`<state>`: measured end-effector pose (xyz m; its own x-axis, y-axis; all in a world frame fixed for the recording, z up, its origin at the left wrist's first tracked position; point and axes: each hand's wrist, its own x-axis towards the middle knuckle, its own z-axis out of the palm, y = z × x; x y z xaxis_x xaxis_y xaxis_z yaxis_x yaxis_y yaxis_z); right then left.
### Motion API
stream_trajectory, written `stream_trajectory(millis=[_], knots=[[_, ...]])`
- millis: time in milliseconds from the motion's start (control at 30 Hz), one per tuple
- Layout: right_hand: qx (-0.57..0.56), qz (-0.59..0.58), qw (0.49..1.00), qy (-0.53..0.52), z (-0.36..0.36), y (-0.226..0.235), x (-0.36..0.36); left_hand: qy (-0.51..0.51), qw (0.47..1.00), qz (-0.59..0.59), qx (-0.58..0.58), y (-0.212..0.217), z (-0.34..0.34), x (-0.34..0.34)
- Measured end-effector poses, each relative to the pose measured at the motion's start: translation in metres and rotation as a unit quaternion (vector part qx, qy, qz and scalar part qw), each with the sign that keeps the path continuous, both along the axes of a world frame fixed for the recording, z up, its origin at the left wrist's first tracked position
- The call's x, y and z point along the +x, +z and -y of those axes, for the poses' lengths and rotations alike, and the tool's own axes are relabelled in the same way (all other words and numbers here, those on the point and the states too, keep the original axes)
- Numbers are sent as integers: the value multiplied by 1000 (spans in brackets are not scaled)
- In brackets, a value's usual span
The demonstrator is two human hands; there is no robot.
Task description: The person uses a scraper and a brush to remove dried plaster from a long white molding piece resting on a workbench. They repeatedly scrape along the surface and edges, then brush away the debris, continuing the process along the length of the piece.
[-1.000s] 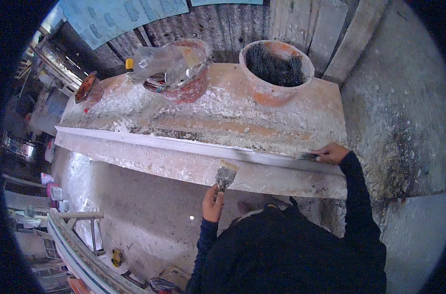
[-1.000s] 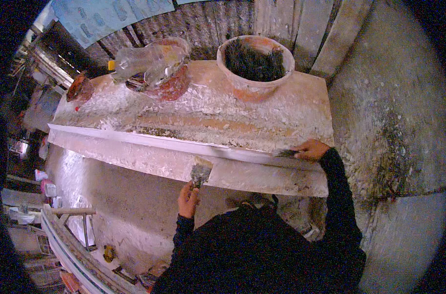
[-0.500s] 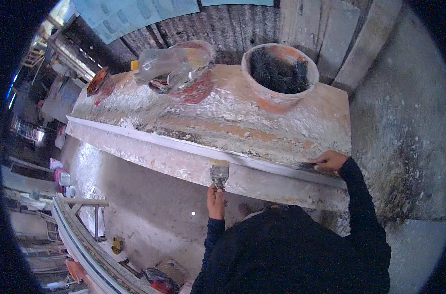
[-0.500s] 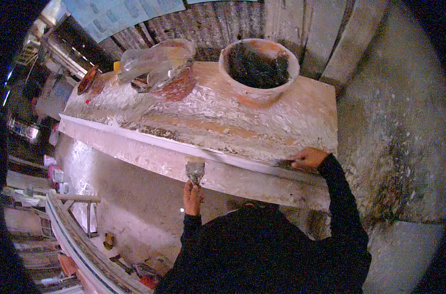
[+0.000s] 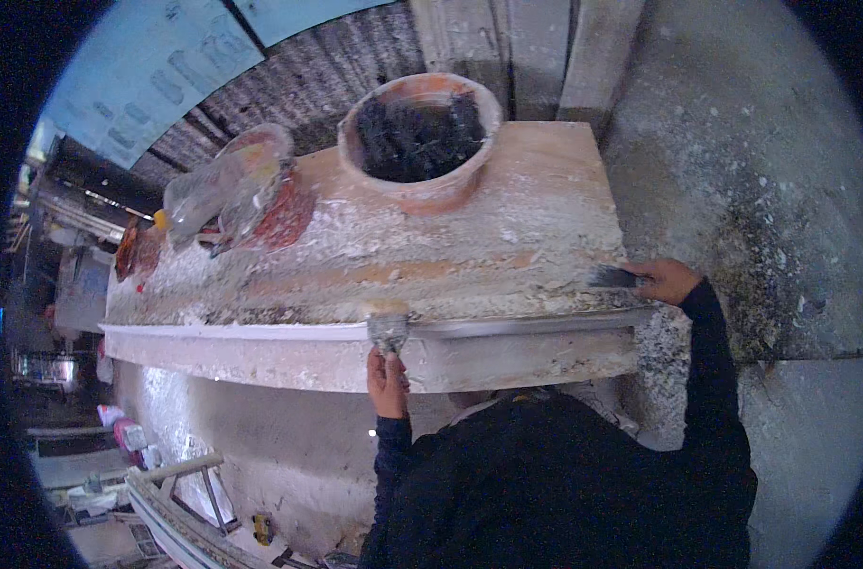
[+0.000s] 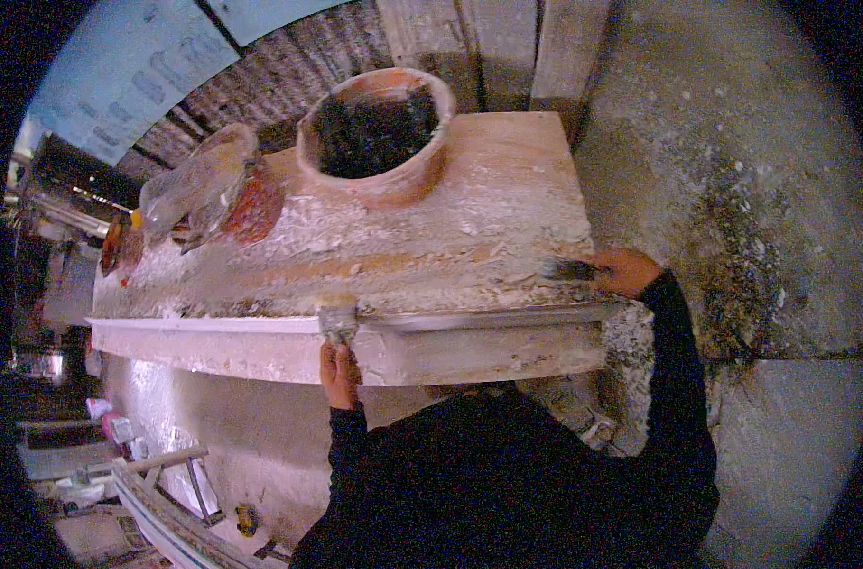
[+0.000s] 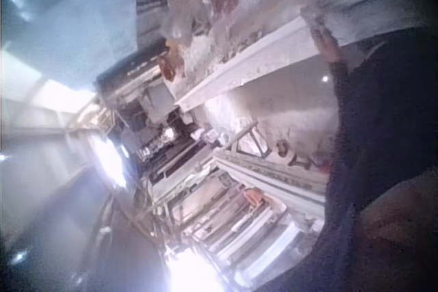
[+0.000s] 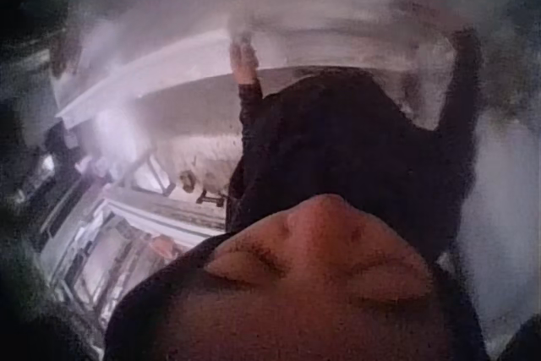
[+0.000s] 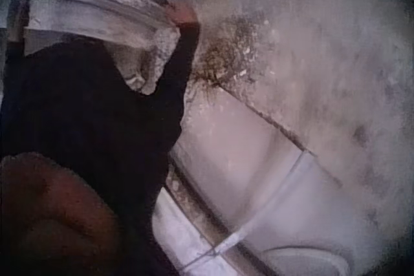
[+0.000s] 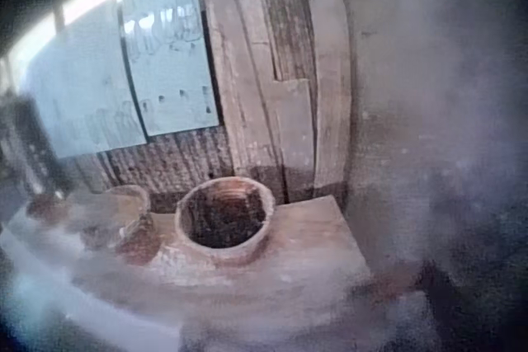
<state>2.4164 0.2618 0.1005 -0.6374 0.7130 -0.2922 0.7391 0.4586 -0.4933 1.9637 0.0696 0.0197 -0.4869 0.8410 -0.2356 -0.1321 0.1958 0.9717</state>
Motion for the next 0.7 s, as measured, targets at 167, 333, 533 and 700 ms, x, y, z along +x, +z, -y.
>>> stream_trajectory(millis=[167, 333, 533, 700], knots=[[-103, 61, 990, -72, 13, -11, 98, 15, 992, -123, 37, -17, -31, 4], [-163, 102, 980, -50, -5, -13, 61, 32, 980, -180, -75, -13, -42, 10], [-163, 49, 985, -10, -22, -35, 47, 60, 989, -136, -3, -29, -39, 9], [-158, -14, 987, 26, -34, -36, 36, 69, 989, -127, -32, -16, -45, 18]])
